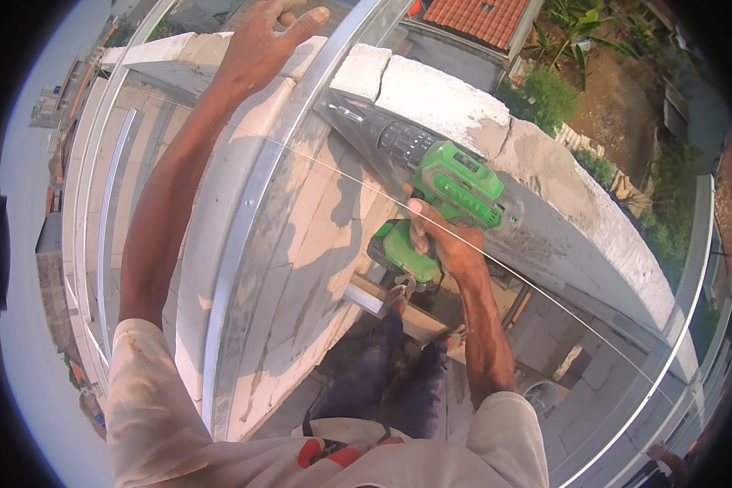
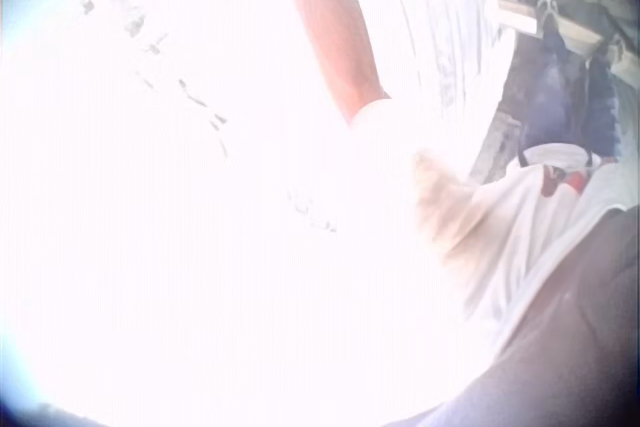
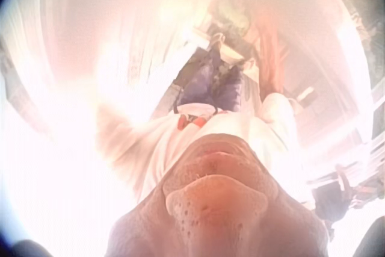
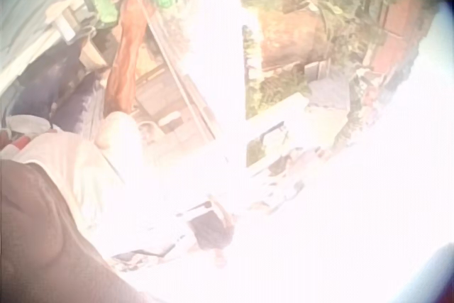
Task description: The person installs white metal frame pieces on a rooftop structure. They use a cordless drill to secure the frames to wooden supports and a hammer to tap nails into the wall. The person handles metal strips, a drill, a hammer, and a bucket of fasteners.
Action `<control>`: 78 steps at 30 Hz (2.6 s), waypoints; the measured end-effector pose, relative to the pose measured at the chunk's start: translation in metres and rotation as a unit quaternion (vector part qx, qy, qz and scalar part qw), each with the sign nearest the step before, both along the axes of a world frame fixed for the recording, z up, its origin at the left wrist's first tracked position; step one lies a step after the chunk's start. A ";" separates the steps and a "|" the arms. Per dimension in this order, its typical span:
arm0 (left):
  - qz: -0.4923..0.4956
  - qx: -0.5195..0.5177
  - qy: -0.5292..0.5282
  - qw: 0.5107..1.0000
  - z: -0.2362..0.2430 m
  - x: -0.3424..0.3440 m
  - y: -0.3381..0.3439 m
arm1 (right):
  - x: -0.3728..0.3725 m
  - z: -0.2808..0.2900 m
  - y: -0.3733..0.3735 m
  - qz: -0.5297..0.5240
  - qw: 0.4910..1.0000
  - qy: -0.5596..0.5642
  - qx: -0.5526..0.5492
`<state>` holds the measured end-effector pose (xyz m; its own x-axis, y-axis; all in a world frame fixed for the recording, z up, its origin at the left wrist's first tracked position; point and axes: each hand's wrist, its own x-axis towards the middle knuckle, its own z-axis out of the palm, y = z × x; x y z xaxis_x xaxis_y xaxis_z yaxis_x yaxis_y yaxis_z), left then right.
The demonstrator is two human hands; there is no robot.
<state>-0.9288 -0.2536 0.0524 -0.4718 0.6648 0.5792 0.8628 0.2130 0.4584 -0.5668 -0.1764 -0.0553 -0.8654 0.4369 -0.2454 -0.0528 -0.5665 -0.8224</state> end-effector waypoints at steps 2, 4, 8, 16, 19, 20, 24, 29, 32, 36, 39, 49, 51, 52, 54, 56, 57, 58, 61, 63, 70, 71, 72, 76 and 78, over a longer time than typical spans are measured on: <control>-0.012 -0.102 -0.037 0.994 -0.005 -0.015 0.040 | 0.001 -0.002 0.003 0.005 1.000 -0.005 0.012; -0.027 -0.192 -0.066 0.979 -0.011 -0.024 0.067 | 0.002 -0.002 0.004 0.018 0.999 -0.009 0.034; -0.055 -0.298 -0.088 0.949 -0.026 -0.035 0.101 | 0.004 -0.006 0.013 0.027 0.999 -0.031 0.021; -0.063 -0.341 -0.097 0.933 -0.036 -0.041 0.113 | 0.003 -0.016 0.019 0.035 0.997 -0.046 0.053; -0.064 -0.343 -0.102 0.932 -0.035 -0.042 0.112 | 0.006 -0.023 0.020 0.029 0.994 -0.061 0.091; -0.063 -0.346 -0.104 0.930 -0.034 -0.043 0.111 | 0.006 -0.023 0.020 0.034 0.993 -0.064 0.092; -0.063 -0.346 -0.108 0.930 -0.034 -0.044 0.115 | 0.004 -0.019 0.023 0.023 0.993 -0.063 0.096; -0.061 -0.346 -0.110 0.930 -0.037 -0.042 0.114 | -0.002 -0.005 0.027 0.058 0.989 -0.096 0.091; -0.054 -0.347 -0.110 0.930 -0.036 -0.041 0.107 | -0.001 0.000 0.030 0.146 0.969 -0.182 0.083; -0.063 -0.337 -0.109 0.933 -0.040 -0.038 0.116 | -0.003 0.001 0.033 0.199 0.949 -0.213 0.122; -0.060 -0.335 -0.111 0.934 -0.044 -0.036 0.112 | 0.000 -0.006 0.035 0.241 0.932 -0.243 0.119; -0.057 -0.333 -0.118 0.934 -0.040 -0.037 0.113 | -0.007 0.006 0.045 0.324 0.903 -0.257 0.115; -0.056 -0.332 -0.119 0.934 -0.041 -0.036 0.113 | -0.007 0.004 0.048 0.339 0.901 -0.257 0.084; -0.055 -0.332 -0.120 0.934 -0.041 -0.036 0.113 | -0.009 0.007 0.048 0.324 0.909 -0.239 0.106; -0.053 -0.332 -0.121 0.934 -0.042 -0.035 0.112 | -0.014 0.025 0.047 0.278 0.925 -0.189 0.174; -0.053 -0.332 -0.125 0.933 -0.044 -0.035 0.109 | -0.017 0.030 0.049 0.274 0.925 -0.200 0.172; -0.053 -0.331 -0.122 0.934 -0.042 -0.035 0.110 | -0.016 0.026 0.052 0.298 0.915 -0.242 0.123; -0.052 -0.331 -0.122 0.934 -0.041 -0.035 0.111 | -0.015 0.022 0.052 0.307 0.907 -0.271 0.098; -0.052 -0.331 -0.123 0.934 -0.041 -0.032 0.109 | -0.017 0.013 0.050 0.317 0.896 -0.303 0.067; -0.049 -0.331 -0.124 0.934 -0.041 -0.032 0.108 | -0.017 0.010 0.046 0.297 0.915 -0.251 0.107; -0.045 -0.330 -0.122 0.935 -0.039 -0.029 0.104 | -0.017 -0.002 0.042 0.189 0.937 -0.094 0.277; -0.046 -0.329 -0.122 0.935 -0.038 -0.029 0.105 | -0.017 -0.003 0.041 0.177 0.934 -0.079 0.299; -0.047 -0.328 -0.123 0.936 -0.038 -0.029 0.106 | -0.017 -0.003 0.043 0.166 0.931 -0.064 0.319; -0.041 -0.330 -0.126 0.934 -0.041 -0.028 0.104 | -0.018 -0.013 0.042 0.143 0.917 -0.023 0.371; -0.034 -0.335 -0.131 0.933 -0.046 -0.028 0.097 | -0.019 -0.019 0.040 0.138 0.912 -0.003 0.387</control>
<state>-0.9569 -0.1566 0.0065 -0.4830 0.8693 -0.1051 0.7621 0.4765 0.4383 -0.5855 -0.1364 -0.0746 -0.9684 0.2463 0.0396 0.0090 0.1931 -0.9811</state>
